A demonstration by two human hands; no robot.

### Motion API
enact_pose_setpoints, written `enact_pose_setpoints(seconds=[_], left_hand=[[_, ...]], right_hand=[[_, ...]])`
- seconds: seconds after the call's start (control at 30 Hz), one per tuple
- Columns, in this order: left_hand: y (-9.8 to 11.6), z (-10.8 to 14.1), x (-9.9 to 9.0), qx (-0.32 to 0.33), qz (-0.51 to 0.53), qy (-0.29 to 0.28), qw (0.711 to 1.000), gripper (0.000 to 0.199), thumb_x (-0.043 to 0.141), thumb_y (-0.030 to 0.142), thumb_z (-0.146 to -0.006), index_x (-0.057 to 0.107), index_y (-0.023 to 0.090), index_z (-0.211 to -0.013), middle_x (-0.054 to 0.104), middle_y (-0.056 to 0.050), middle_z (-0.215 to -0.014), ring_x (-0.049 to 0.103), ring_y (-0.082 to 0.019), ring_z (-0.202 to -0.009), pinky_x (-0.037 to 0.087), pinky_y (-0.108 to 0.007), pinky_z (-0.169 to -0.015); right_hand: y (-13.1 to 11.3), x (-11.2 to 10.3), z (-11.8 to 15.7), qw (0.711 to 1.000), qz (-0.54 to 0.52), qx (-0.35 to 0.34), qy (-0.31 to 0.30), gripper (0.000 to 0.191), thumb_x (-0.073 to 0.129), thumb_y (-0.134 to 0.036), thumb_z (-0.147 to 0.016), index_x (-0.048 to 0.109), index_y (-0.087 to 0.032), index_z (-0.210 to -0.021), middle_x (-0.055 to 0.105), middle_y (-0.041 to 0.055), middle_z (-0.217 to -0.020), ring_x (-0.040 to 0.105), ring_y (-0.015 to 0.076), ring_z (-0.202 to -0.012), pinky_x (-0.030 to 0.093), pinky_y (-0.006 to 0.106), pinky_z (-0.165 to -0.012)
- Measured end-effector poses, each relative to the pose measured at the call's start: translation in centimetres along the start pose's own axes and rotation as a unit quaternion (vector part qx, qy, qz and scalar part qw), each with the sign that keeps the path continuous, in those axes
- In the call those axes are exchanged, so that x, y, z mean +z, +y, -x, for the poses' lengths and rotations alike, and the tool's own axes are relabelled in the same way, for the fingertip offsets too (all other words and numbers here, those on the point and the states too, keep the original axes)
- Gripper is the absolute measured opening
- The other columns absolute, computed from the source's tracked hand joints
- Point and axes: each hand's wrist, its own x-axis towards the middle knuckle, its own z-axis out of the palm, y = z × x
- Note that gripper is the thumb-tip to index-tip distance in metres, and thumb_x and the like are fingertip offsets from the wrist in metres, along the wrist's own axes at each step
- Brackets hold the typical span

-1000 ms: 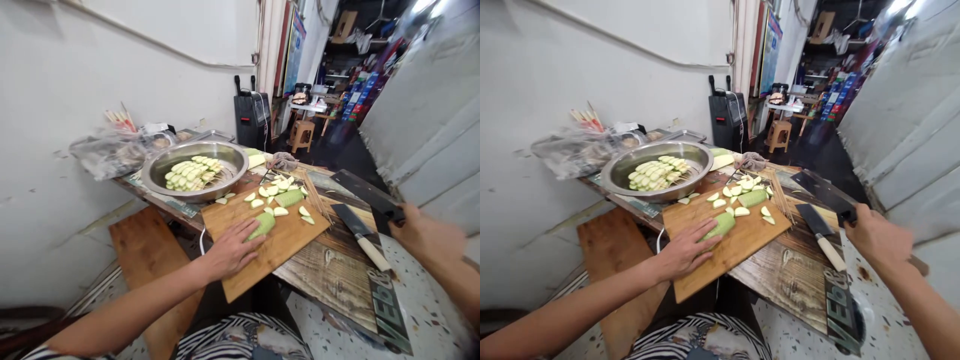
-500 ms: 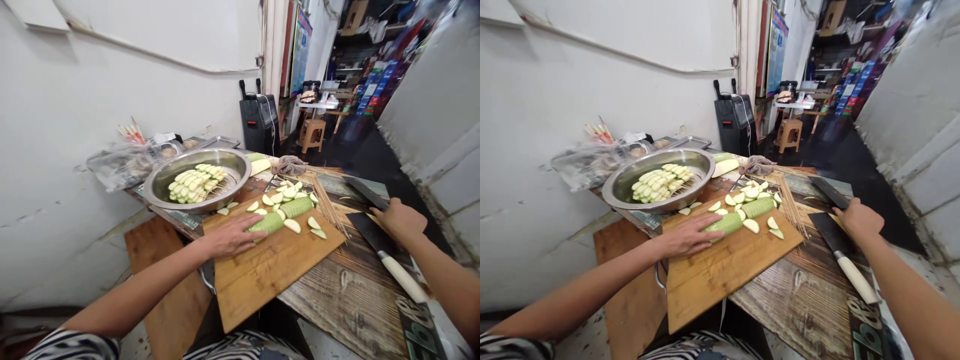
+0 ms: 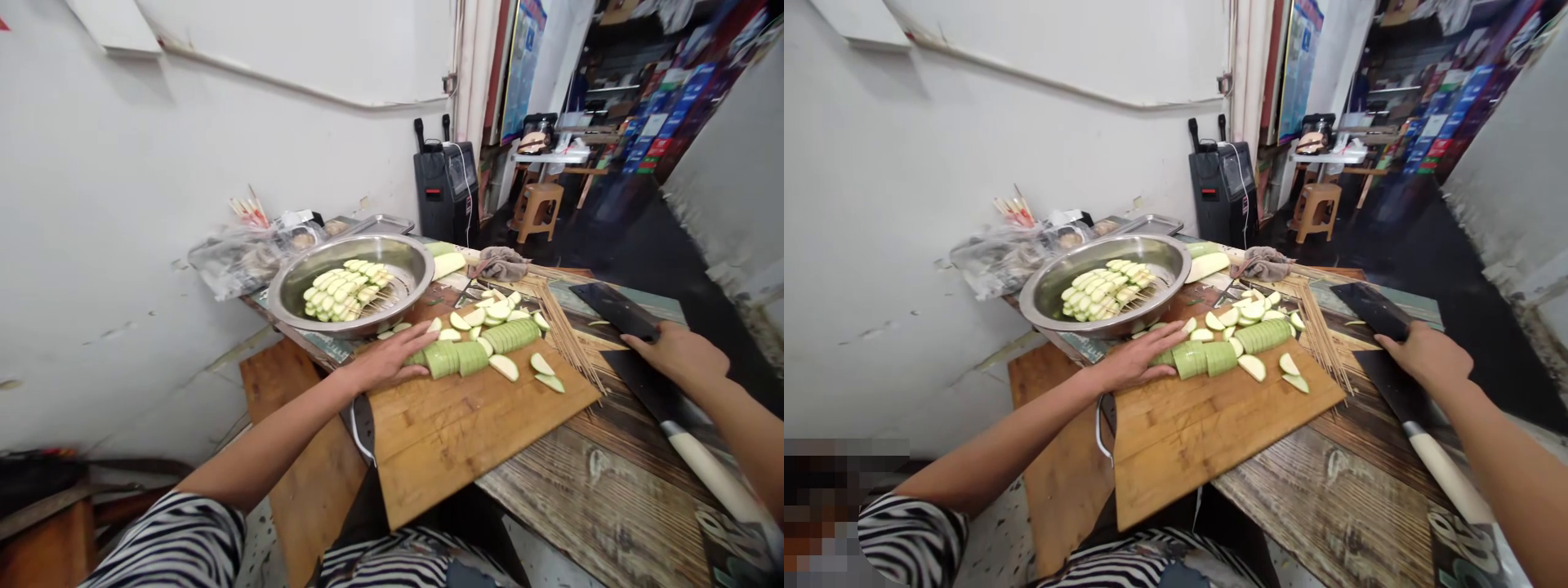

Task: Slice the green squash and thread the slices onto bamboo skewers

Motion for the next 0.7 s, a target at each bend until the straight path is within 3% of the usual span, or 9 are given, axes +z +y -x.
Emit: enact_pose_setpoints(seconds=[0.1, 0.2, 0.33, 0.5, 0.7], left_hand=[[1.2, 1.0, -0.1, -0.032, 0.005, 0.041, 0.999, 0.060, 0.042, 0.043, -0.090, 0.021, 0.025, -0.143, 0.020, -0.010, -0.150, 0.024, -0.023, -0.137, 0.028, -0.042, -0.109], [3.2, 2.7, -0.1, -0.060, 0.008, 0.096, 0.994, 0.057, 0.042, 0.037, -0.091, 0.021, 0.024, -0.143, 0.022, -0.010, -0.150, 0.024, -0.024, -0.136, 0.028, -0.044, -0.109], [7.3, 6.0, 0.5, -0.076, 0.026, 0.153, 0.985, 0.063, 0.047, 0.035, -0.089, 0.020, 0.023, -0.144, 0.025, -0.012, -0.148, 0.028, -0.025, -0.135, 0.030, -0.044, -0.108], [12.0, 9.0, 2.1, -0.055, 0.055, 0.109, 0.991, 0.066, 0.053, 0.041, -0.084, 0.027, 0.022, -0.141, 0.023, -0.013, -0.148, 0.028, -0.028, -0.134, 0.032, -0.045, -0.107], [13.1, 9.3, 3.0, -0.034, 0.059, 0.081, 0.994, 0.055, 0.054, 0.041, -0.083, 0.042, 0.020, -0.133, 0.030, -0.015, -0.145, 0.030, -0.028, -0.133, 0.029, -0.051, -0.107]], right_hand=[[-1.8, -1.4, 1.9, 0.996, 0.018, -0.078, 0.044, 0.054, 0.028, -0.051, -0.090, 0.059, -0.008, -0.104, 0.059, 0.0246, -0.107, 0.057, 0.0337, -0.098, 0.039, 0.038, -0.066], [-4.3, -1.8, 3.3, 0.988, 0.013, -0.151, -0.008, 0.043, 0.034, -0.046, -0.091, 0.064, -0.016, -0.090, 0.064, 0.0153, -0.100, 0.059, 0.0266, -0.093, 0.039, 0.033, -0.067], [-6.8, -1.4, 3.8, 0.989, 0.016, -0.134, -0.055, 0.036, 0.042, -0.041, -0.091, 0.064, -0.012, -0.092, 0.064, 0.0136, -0.098, 0.060, 0.0214, -0.090, 0.044, 0.033, -0.071], [-8.0, -1.7, 3.9, 0.992, 0.005, -0.106, -0.070, 0.032, 0.051, -0.040, -0.088, 0.060, -0.012, -0.101, 0.061, 0.0089, -0.104, 0.059, 0.0178, -0.093, 0.048, 0.037, -0.080], [-9.2, -1.9, 3.8, 0.990, -0.019, -0.119, -0.079, 0.030, 0.053, -0.037, -0.088, 0.059, -0.013, -0.105, 0.060, 0.0079, -0.106, 0.059, 0.0176, -0.092, 0.049, 0.037, -0.079]])
